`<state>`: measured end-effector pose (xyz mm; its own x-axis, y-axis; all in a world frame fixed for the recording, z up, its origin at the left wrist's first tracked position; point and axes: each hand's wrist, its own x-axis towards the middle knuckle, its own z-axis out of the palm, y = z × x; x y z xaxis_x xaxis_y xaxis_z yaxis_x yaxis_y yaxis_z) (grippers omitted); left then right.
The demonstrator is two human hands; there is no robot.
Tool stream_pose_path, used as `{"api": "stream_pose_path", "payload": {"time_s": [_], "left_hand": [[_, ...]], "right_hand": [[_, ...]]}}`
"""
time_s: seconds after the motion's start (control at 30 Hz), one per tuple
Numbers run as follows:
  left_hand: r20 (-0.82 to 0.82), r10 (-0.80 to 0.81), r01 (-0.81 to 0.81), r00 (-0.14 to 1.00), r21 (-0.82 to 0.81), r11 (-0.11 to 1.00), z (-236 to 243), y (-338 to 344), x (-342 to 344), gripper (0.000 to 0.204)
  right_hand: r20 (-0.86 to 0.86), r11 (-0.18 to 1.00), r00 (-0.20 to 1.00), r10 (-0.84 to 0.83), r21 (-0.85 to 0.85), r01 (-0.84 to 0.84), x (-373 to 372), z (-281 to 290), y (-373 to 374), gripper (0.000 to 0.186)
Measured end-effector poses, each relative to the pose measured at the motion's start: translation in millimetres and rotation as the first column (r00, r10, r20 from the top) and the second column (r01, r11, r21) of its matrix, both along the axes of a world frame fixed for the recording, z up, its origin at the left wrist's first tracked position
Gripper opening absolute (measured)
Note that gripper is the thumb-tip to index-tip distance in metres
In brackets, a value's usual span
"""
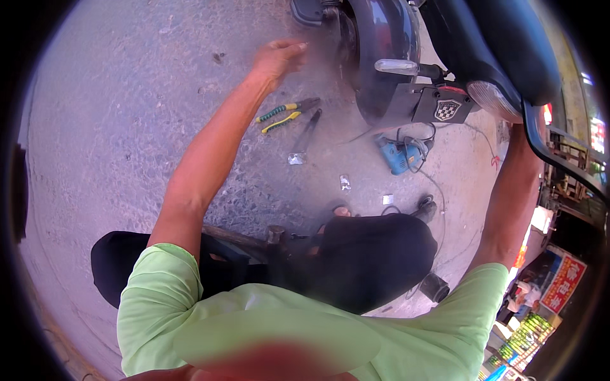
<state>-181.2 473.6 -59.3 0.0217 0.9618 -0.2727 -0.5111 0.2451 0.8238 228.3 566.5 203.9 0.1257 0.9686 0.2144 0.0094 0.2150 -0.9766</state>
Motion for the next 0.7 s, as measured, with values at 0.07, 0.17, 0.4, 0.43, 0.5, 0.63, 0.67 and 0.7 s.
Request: {"api": "stream_pose_path", "payload": {"time_s": [0.07, 0.17, 0.4, 0.43, 0.5, 0.63, 0.67, 0.7], "left_hand": [[-0.012, 0.004, -0.004, 1.0, -0.039, 0.999, -0.2, -2.2, 15.9, 0.022], [0.001, 0.051, -0.051, 0.999, -0.04, 0.998, -12.6, 10.8, 25.7, 0.018], [-0.443, 0.162, -0.121, 0.882, 0.119, 0.985, -26.6, 48.8, 37.7, 0.023], [-0.428, 0.14, -0.103, 0.893, 0.11, 0.989, -24.9, 56.2, 39.9, 0.022], [-0.403, 0.099, -0.066, 0.91, 0.095, 0.993, -23.7, 69.3, 43.4, 0.022], [-0.597, 0.378, -0.161, 0.708, 0.385, 0.909, -51.4, 87.6, 54.0, 0.024], [-0.612, 0.369, -0.149, 0.699, 0.38, 0.913, -53.0, 89.4, 54.9, 0.025], [-0.626, 0.359, -0.135, 0.693, 0.375, 0.917, -51.7, 89.9, 56.0, 0.025]], "right_hand": [[0.033, 1.0, 0.999, -0.008, 0.005, 0.008, -0.2, 3.0, 4.3, 0.031], [0.074, 1.0, 0.997, -0.023, 0.015, 0.021, -1.3, 8.1, 10.5, 0.031], [0.137, 0.998, 0.989, -0.061, 0.009, 0.06, 3.5, 4.1, 26.4, 0.03], [0.148, 0.997, 0.986, -0.073, 0.011, 0.072, 6.1, 6.4, 26.4, 0.03], [0.167, 0.996, 0.982, -0.087, 0.013, 0.086, 12.9, 12.2, 31.3, 0.03], [0.172, 0.995, 0.98, -0.101, 0.009, 0.101, 22.6, 8.9, 29.0, 0.029], [0.174, 0.995, 0.979, -0.104, 0.01, 0.104, 23.8, 8.3, 28.2, 0.029], [0.179, 0.994, 0.978, -0.109, 0.016, 0.108, 25.4, 9.0, 26.8, 0.029]]}}
